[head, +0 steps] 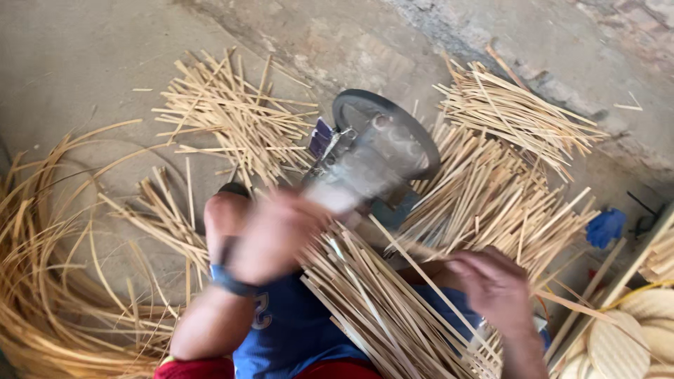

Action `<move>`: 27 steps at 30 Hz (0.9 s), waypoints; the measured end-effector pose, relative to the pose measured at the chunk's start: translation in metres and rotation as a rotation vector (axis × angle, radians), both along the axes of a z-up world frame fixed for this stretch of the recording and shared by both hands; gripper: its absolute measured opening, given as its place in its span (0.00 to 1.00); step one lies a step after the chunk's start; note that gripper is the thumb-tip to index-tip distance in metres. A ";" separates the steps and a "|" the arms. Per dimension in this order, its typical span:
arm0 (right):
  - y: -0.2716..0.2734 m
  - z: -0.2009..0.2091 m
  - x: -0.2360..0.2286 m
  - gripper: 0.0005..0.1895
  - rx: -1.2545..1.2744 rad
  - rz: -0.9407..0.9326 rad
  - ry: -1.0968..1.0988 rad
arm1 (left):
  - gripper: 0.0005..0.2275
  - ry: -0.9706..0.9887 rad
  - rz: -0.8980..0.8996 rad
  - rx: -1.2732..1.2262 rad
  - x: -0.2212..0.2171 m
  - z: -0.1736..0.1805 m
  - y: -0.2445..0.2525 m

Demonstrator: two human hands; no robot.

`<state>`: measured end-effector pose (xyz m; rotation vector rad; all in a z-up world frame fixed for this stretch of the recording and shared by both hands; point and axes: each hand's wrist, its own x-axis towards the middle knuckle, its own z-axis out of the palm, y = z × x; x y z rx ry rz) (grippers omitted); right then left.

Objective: The person uses a machine to split thin bamboo strips into narrower pieces, feeding the strips through the machine and pulling them out from the other side.

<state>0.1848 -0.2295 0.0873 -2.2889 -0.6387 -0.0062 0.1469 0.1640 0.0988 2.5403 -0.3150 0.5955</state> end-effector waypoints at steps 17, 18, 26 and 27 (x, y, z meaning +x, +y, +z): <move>0.043 -0.045 0.035 0.13 -0.497 -0.188 -0.272 | 0.18 0.290 0.165 -1.229 0.128 -0.103 0.012; 0.043 -0.046 0.033 0.13 -0.478 -0.190 -0.272 | 0.17 0.289 0.144 -1.237 0.129 -0.104 0.011; -0.004 -0.105 -0.008 0.13 -0.432 -0.085 0.348 | 0.16 0.253 0.121 -1.327 0.132 -0.098 0.014; -0.016 -0.114 -0.014 0.13 -0.465 0.000 0.371 | 0.15 0.222 0.119 -1.337 0.132 -0.098 0.016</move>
